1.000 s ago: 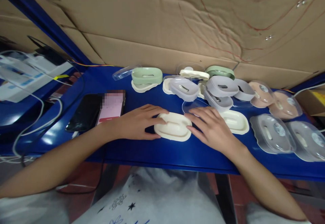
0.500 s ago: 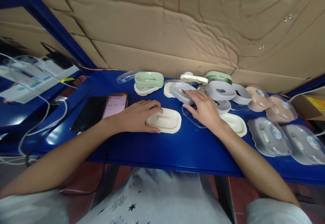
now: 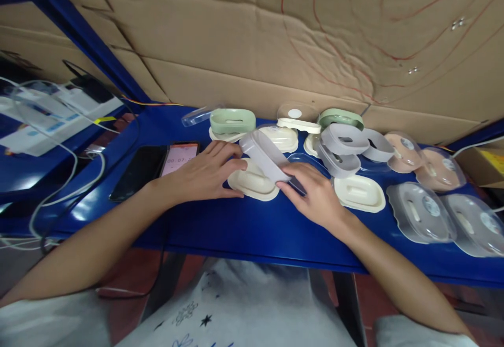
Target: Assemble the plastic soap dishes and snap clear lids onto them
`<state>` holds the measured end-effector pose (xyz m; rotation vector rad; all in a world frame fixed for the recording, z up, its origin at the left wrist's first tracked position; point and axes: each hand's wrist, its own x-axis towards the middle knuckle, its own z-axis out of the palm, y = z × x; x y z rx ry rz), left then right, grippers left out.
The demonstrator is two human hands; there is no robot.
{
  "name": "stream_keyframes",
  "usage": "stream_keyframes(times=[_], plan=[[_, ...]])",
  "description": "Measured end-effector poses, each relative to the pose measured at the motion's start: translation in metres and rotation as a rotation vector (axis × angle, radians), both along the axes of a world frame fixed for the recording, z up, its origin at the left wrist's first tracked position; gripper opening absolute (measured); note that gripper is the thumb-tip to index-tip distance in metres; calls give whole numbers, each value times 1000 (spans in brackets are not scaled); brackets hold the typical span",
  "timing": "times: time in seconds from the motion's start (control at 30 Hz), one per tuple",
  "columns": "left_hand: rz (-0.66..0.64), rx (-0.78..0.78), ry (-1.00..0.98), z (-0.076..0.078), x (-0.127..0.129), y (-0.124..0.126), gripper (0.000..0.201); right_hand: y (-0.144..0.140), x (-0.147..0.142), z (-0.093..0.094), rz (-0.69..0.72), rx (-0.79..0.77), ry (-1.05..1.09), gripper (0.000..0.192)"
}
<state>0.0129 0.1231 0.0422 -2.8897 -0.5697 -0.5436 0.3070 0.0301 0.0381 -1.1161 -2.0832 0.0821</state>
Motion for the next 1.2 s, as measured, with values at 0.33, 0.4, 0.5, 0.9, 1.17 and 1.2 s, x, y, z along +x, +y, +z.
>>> stream_keyframes(times=[0.33,0.4,0.5,0.9,1.17,1.2], plan=[[-25,212,4,-1,-5,3,56,8,-2,-12,30,-10,-96,20],[-35,163,31,-1,-4,5,61,7,-6,-14,46,-30,-133,21],[-47,50,85,-5,-2,10,55,7,-12,-18,84,-53,-202,22],[-42,-188,106,-8,1,11,24,-2,1,-9,-77,-110,-532,57],[-107,-207,112,-5,6,-4,27,-9,25,11,-172,-253,-73,32],[-115,-201,109,-7,7,-5,26,-9,24,15,-190,-240,81,32]])
